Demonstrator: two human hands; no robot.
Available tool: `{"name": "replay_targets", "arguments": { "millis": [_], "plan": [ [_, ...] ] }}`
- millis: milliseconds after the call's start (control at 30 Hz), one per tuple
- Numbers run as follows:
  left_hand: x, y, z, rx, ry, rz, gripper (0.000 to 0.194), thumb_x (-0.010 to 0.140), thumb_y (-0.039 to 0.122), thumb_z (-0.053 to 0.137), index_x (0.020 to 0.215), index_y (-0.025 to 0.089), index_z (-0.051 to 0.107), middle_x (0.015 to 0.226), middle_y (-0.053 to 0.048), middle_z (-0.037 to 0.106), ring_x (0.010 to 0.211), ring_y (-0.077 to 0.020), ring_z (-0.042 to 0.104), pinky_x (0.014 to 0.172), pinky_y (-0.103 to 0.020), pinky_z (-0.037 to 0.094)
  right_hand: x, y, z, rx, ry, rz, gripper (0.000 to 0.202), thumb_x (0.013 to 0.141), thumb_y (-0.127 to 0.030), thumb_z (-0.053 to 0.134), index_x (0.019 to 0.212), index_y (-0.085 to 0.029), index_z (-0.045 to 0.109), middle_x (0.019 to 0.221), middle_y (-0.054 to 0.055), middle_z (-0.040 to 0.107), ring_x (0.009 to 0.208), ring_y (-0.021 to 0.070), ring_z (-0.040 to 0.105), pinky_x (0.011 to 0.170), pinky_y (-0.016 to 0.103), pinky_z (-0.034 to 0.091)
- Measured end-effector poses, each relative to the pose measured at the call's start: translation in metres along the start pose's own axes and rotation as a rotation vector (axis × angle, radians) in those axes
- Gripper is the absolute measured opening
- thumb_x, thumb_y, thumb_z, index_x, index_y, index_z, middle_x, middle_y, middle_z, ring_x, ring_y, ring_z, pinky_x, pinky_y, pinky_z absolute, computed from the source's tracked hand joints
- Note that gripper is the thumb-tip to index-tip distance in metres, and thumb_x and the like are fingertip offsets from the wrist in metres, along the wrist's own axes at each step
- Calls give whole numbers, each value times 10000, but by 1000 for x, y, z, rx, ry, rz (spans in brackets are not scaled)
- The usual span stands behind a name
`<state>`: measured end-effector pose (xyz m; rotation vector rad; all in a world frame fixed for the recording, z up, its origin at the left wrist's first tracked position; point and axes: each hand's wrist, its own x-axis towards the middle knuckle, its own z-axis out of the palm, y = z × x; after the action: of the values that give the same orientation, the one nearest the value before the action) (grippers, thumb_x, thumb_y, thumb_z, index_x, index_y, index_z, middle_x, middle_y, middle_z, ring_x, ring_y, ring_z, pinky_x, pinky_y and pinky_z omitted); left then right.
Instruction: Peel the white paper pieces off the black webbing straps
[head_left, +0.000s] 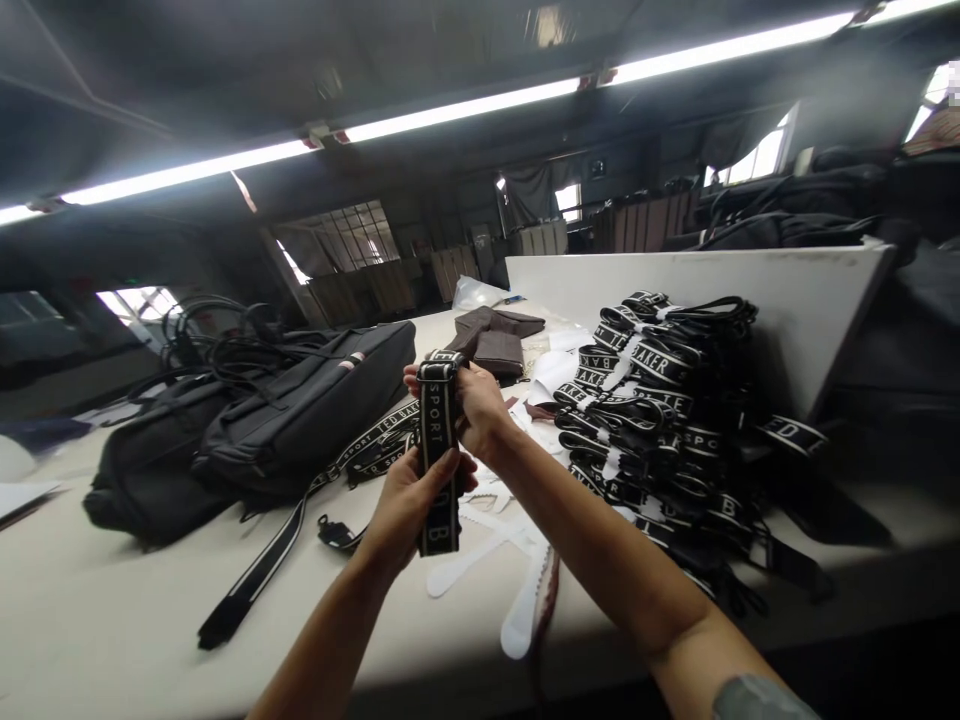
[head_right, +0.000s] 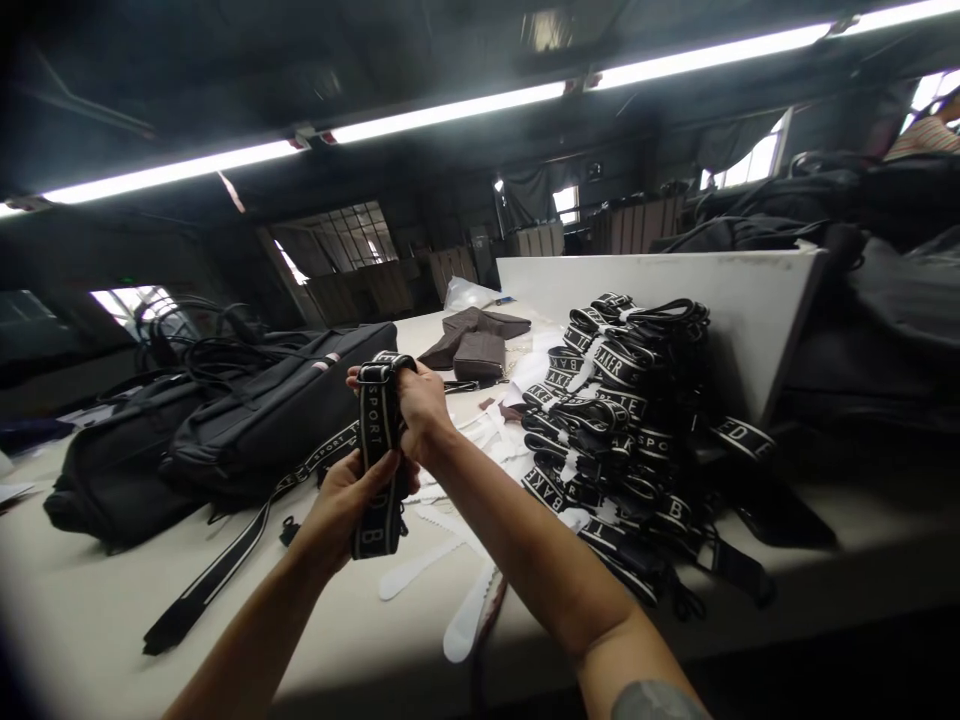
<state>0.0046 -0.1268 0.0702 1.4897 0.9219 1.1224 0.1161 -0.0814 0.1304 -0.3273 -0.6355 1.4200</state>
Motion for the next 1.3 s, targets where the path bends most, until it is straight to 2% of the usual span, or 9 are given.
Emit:
{"name": "replay_targets", "arguments": {
  "millis": [133,267,433,633,767,867,1000,1167,1300],
  "plan": [
    [9,-7,-11,61,-55,-46,428,788,465,733,1002,132,570,732,-42,649,599,-133,584,566,-228,466,-1,-9,-25,31,-138,163,149,822,-139,530,923,-126,639,876,94,739,754,158,688,644,229,551],
    [17,-7,-12,169,-52,-76,398,810,492,698,922,142,546,687,-32,634,559,-131,568,532,-224,454,-13,-9,-59,50,-375,170,470,708,-212,681,1167,-187,585,1097,82,714,974,198,675,733,259,551],
    [29,-14,-4,115,-111,-170,413,785,501,716,863,141,529,671,-41,634,524,-129,566,501,-215,439,-22,-6,-92,-51,-427,142,818,637,-177,747,1385,-239,421,1236,74,651,1131,201,606,868,281,522],
    [52,-42,4,-54,-85,-398,498,721,485,774,993,126,561,655,-8,590,495,-106,540,470,-196,432,-8,11,-119,-152,-342,15,833,557,-95,748,1330,-262,488,1222,30,644,1051,183,617,681,187,512],
    [65,-64,11,160,-78,-244,432,750,516,727,865,140,547,655,-34,614,499,-132,552,454,-216,435,0,29,-125,-223,-65,-93,651,545,-197,866,1138,-188,597,1041,26,695,956,154,646,844,241,525],
    [68,-78,17,262,-205,-144,384,770,480,709,840,149,529,619,-27,609,479,-143,549,462,-232,439,3,38,-130,-197,212,-129,451,574,-359,873,880,-126,638,773,27,698,730,144,663,735,259,548],
    [62,-86,18,139,-401,-236,368,802,453,692,915,155,509,673,-29,632,521,-149,586,509,-235,460,5,39,-133,-33,262,-27,455,522,-404,897,750,-115,630,652,29,672,578,143,646,628,271,562],
    [50,-91,10,132,-361,-198,714,828,460,663,1391,191,315,730,-32,669,565,-223,633,553,-318,509,-1,43,-126,-51,373,29,442,544,-372,894,809,-149,620,614,-20,625,496,111,584,520,246,532],
    [41,-97,10,333,-279,31,504,858,437,612,1296,213,504,918,-103,705,825,-307,679,721,-362,496,-10,52,-119,-299,455,-162,531,634,-408,844,1062,-190,618,609,-59,586,483,94,547,494,227,494]
  ]
}}
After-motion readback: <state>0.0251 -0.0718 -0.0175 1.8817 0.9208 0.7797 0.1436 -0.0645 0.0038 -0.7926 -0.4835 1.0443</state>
